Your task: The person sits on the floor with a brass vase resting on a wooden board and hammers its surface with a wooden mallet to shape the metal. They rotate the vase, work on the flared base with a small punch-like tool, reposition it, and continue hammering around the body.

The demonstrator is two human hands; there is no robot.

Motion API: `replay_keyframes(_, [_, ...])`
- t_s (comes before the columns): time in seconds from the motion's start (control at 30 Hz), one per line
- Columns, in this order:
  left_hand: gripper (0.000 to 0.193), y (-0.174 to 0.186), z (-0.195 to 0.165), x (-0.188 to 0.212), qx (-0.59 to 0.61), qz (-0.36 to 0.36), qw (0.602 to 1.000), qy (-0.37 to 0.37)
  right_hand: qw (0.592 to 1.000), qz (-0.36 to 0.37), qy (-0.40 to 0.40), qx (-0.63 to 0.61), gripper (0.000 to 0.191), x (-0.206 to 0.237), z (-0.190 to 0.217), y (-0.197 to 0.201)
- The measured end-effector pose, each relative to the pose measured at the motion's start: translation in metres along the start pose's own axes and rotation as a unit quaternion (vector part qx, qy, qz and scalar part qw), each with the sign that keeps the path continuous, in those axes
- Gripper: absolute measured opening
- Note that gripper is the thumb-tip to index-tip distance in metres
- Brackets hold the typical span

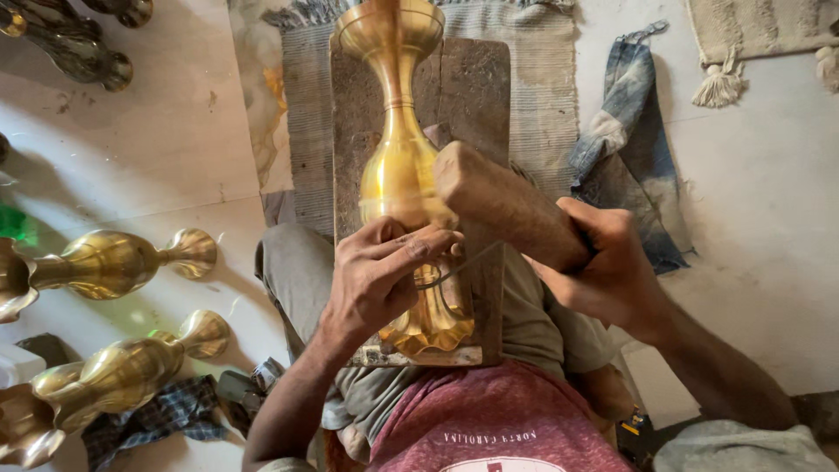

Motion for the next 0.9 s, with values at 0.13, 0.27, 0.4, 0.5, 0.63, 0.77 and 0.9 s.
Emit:
replay_keyframes(0.13, [0.052,0.003,-0.001,0.008,-0.001,-0.070,0.997,-0.036,0.998,-0.008,0.034,0.043,0.017,-0.009,0.017,0.005])
replay_keyframes(0.27, [0.048,0.002,0.003,0.014,-0.030,-0.094,0.995,-0.014,0.993,0.080,0.006,0.090,0.019,-0.022,0.024,0.006])
replay_keyframes(0.4, [0.046,0.003,0.001,0.014,-0.050,-0.118,0.992,0.008,0.993,0.077,0.040,0.084,0.022,-0.042,0.047,0.008])
replay_keyframes(0.5, [0.043,0.002,-0.002,0.016,-0.049,-0.114,0.992,0.037,0.987,0.121,0.042,0.094,0.029,-0.052,0.057,0.000])
replay_keyframes(0.63, [0.046,-0.004,0.003,0.020,-0.029,-0.139,0.987,0.077,0.977,0.145,-0.019,0.153,0.029,-0.049,0.040,-0.004])
replay_keyframes(0.77, [0.038,0.011,0.014,0.036,0.117,-0.306,0.943,0.055,0.998,0.021,0.041,0.047,0.032,-0.023,0.019,-0.016])
replay_keyframes(0.9, [0.040,0.024,0.042,0.072,0.344,-0.412,0.829,0.158,0.963,-0.193,-0.057,-0.180,0.015,0.061,-0.033,-0.063])
Point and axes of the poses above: each hand's wrist, its own x-axis away from the middle knuckle, its own y-axis out of the back of the hand, z = x × y, the point moved 8 cm from there along -x, towards the middle knuckle, and after that the axes turned 6 degrees about y, right-handed, at the moved point
